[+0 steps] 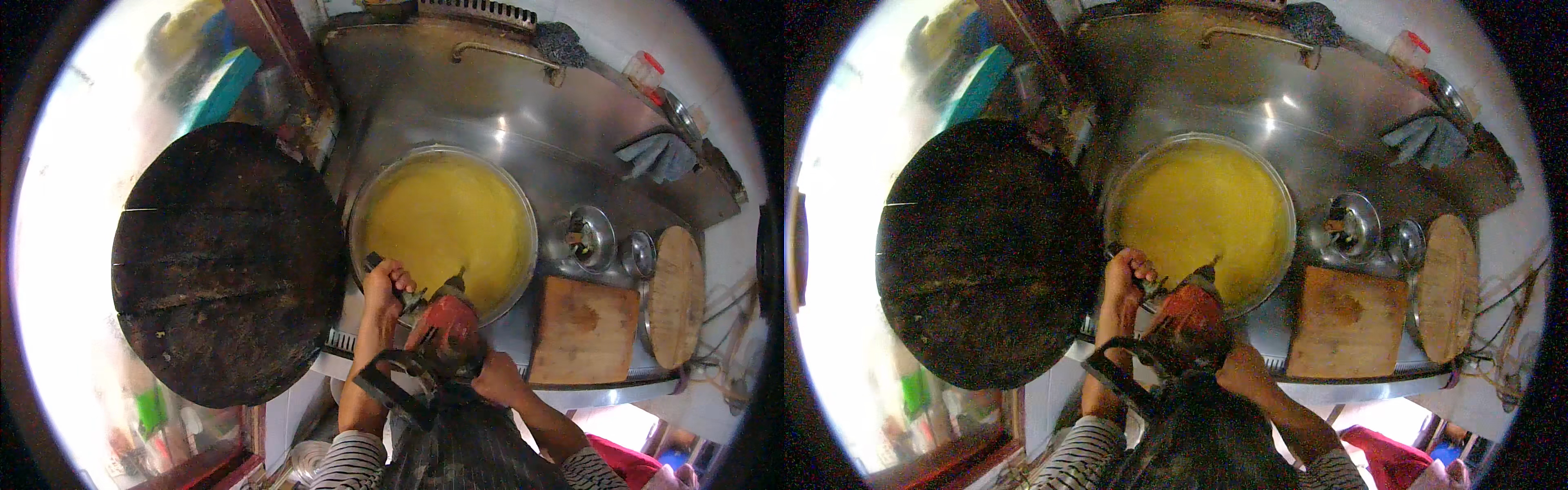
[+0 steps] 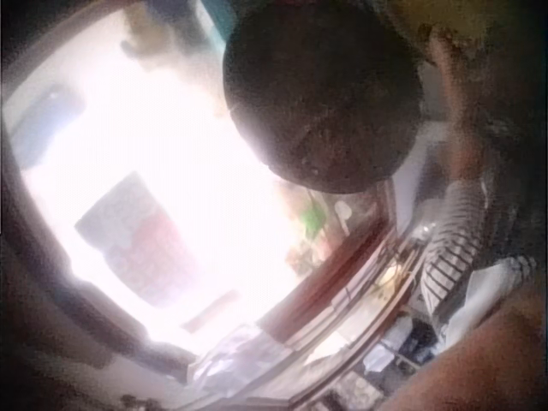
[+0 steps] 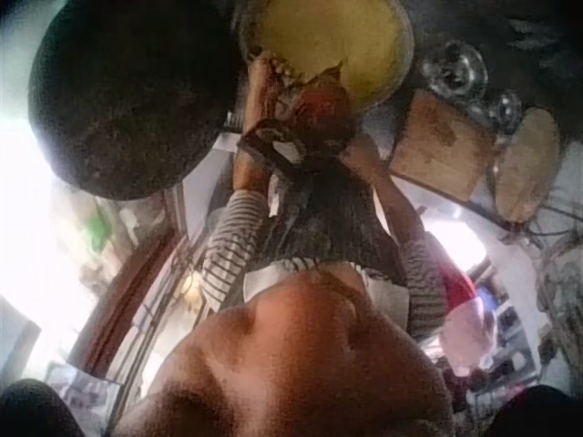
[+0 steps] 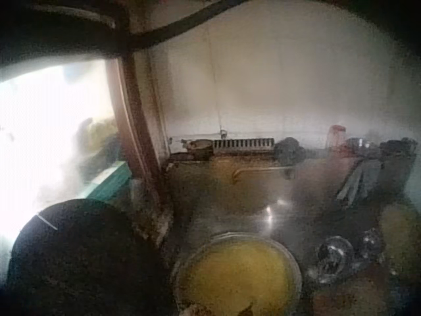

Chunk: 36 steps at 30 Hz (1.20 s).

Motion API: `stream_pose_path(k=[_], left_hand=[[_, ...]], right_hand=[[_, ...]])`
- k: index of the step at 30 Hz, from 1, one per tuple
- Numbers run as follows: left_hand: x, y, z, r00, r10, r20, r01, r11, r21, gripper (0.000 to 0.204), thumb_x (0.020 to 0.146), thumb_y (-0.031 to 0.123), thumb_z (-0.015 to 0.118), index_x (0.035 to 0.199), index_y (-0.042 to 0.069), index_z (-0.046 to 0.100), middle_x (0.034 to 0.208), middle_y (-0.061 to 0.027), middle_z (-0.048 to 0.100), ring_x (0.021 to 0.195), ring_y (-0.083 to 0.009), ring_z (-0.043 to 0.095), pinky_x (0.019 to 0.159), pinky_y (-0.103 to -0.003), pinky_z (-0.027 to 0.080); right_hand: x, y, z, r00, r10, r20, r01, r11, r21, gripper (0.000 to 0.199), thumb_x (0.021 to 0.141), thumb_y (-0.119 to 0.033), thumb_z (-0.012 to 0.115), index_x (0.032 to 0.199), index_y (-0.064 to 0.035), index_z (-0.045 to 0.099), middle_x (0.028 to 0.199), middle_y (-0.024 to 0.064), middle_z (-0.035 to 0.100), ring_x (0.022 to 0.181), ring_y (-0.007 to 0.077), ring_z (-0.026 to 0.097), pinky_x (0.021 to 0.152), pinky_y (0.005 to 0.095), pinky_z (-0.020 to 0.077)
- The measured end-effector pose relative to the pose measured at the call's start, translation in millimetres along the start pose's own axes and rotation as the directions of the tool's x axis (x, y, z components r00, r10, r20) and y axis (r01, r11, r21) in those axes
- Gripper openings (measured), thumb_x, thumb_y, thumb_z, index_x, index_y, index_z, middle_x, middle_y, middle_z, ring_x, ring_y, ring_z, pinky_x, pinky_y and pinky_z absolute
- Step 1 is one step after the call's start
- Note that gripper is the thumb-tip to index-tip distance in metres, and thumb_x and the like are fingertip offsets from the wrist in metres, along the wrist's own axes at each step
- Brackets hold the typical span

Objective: The person places dumplings into a plastic bag and then moves to a kitchen area. They fill a bowl with water from a tap and proceed to a large pot of yellow liquid. Using a power drill with a mixing attachment, the person stirs the liquid in the pot.

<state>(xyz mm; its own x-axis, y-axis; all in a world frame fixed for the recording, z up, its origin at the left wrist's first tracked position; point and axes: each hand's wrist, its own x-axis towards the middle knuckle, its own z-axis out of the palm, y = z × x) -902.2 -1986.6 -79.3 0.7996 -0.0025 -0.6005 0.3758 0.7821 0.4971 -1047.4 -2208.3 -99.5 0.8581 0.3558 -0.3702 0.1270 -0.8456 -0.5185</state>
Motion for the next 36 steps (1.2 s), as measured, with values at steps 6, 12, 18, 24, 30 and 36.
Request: stream_pose_path(k=[6, 12, 18, 24, 30, 36], left_hand=[[1, -30, 30, 0.954, 0.283, 0.099, -0.300, 0.903, 0.307, 0.017, 0.074, 0.002, 0.054, 0.064, 0.007, 0.041, 0.054, -0.0027, 0.043, 0.044, -0.0152, 0.044, 0.045, -0.031, 0.038], [0, -22, 2, 0.941, 0.081, 0.328, -0.052, 0.994, -0.097, 0.014, 0.078, 0.001, 0.053, 0.078, 0.006, 0.040, 0.056, -0.0061, 0.043, 0.044, -0.0175, 0.044, 0.045, -0.034, 0.039], [-3, -29, 32, 0.919, 0.266, 0.290, -0.300, 0.950, 0.080, 0.017, 0.075, 0.000, 0.054, 0.075, 0.007, 0.039, 0.049, -0.0054, 0.039, 0.038, -0.0175, 0.039, 0.039, -0.033, 0.033], [25, -10, -8, 0.976, -0.004, 0.217, 0.045, 0.982, -0.181, 0.016, 0.076, 0.002, 0.051, 0.070, 0.009, 0.038, 0.049, -0.0035, 0.036, 0.039, -0.0153, 0.036, 0.040, -0.030, 0.033], [-11, -38, 55, 0.944, 0.278, 0.176, -0.316, 0.915, 0.250, 0.020, 0.072, -0.001, 0.056, 0.068, 0.008, 0.039, 0.053, -0.0014, 0.039, 0.043, -0.0159, 0.040, 0.040, -0.029, 0.033], [26, 2, -7, 0.981, 0.081, 0.179, -0.082, 0.997, 0.001, 0.016, 0.076, 0.005, 0.053, 0.065, 0.006, 0.041, 0.053, -0.0025, 0.039, 0.039, -0.0151, 0.035, 0.041, -0.032, 0.036]], right_hand=[[7, 50, 52, 0.985, -0.153, -0.083, 0.173, 0.919, 0.355, 0.043, 0.077, -0.028, 0.059, 0.112, -0.0052, 0.053, 0.102, 0.0180, 0.059, 0.088, 0.0368, 0.059, 0.077, 0.0428, 0.0477], [-18, 22, 8, 0.998, -0.051, -0.033, 0.055, 0.986, 0.160, 0.041, 0.078, -0.032, 0.058, 0.111, -0.0090, 0.055, 0.105, 0.0135, 0.061, 0.092, 0.0317, 0.060, 0.080, 0.0372, 0.0479], [31, 38, 3, 0.978, -0.193, -0.074, 0.199, 0.976, 0.085, 0.038, 0.076, -0.028, 0.054, 0.108, -0.0073, 0.056, 0.103, 0.0170, 0.060, 0.087, 0.0352, 0.060, 0.076, 0.0415, 0.0498], [-3, 2, -4, 0.988, 0.106, 0.112, -0.100, 0.993, -0.057, 0.041, 0.066, -0.024, 0.059, 0.103, -0.0068, 0.060, 0.098, 0.0183, 0.061, 0.082, 0.0369, 0.060, 0.073, 0.0452, 0.0495], [-4, 54, 15, 0.992, -0.108, -0.065, 0.118, 0.978, 0.173, 0.046, 0.064, -0.028, 0.067, 0.102, -0.0042, 0.060, 0.100, 0.0190, 0.061, 0.085, 0.0344, 0.060, 0.076, 0.0438, 0.0491], [14, -4, 3, 0.997, -0.018, 0.077, 0.019, 1.000, -0.009, 0.042, 0.064, -0.016, 0.059, 0.105, -0.0067, 0.057, 0.093, 0.0198, 0.061, 0.088, 0.0378, 0.059, 0.076, 0.0422, 0.0481]])
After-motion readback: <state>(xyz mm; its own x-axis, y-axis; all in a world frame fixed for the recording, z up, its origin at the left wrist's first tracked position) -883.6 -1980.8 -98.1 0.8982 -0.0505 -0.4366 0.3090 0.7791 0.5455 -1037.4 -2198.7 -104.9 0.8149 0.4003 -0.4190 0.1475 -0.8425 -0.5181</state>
